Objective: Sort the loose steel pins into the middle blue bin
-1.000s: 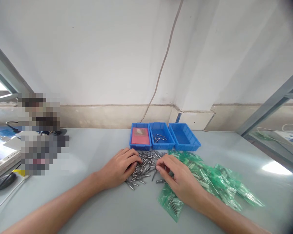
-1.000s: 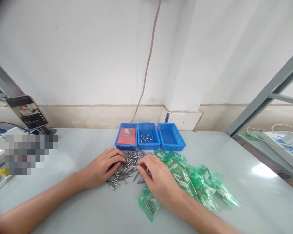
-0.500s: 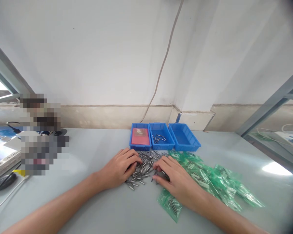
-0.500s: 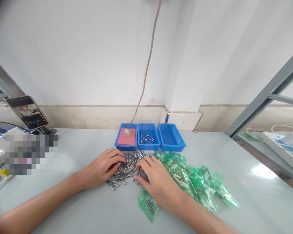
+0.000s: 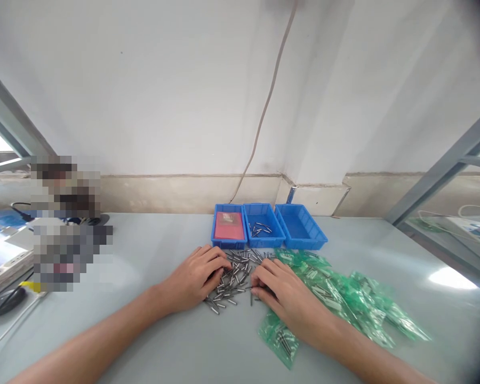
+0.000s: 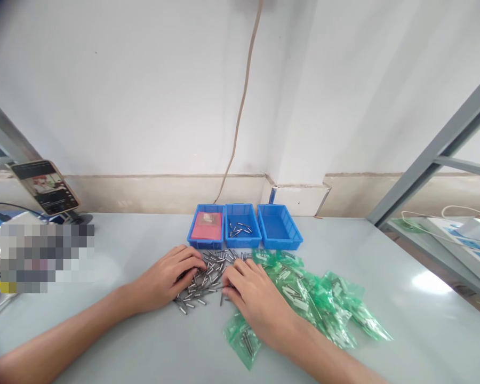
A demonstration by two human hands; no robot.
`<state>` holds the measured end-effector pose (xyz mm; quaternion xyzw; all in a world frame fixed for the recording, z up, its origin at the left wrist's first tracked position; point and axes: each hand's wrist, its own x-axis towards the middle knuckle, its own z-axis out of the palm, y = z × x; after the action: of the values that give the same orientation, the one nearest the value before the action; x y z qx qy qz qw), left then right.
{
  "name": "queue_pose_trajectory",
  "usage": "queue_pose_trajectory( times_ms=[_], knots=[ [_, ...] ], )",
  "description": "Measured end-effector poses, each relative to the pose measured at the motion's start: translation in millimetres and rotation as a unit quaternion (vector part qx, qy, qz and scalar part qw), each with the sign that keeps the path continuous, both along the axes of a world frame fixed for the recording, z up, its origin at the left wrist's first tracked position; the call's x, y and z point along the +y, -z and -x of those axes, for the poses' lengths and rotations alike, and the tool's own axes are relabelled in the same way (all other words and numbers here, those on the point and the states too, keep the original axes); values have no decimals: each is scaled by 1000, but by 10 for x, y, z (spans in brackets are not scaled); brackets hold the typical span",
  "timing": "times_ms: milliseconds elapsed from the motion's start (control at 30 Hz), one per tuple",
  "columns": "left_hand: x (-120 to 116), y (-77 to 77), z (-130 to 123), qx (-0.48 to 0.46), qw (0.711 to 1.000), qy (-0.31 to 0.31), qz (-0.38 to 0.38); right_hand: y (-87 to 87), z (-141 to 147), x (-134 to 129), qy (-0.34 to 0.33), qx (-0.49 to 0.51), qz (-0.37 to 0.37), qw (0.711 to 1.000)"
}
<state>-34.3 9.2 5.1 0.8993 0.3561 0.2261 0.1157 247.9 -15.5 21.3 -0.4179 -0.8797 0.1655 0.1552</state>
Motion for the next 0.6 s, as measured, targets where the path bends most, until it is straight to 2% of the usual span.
queue_pose_trajectory(
  times_ms=[167,467,600],
  knots=[
    [-9,-10,-5,1,1000,1,2,5,-3,3,-3,-6,-8,1000],
    [-2,-19,-7,1,1000,3,-5,76,-28,5,28,84,6,996],
    [-2,-15,-3,2,1000,1,6,54,-26,15,39,82,12,996]
  ],
)
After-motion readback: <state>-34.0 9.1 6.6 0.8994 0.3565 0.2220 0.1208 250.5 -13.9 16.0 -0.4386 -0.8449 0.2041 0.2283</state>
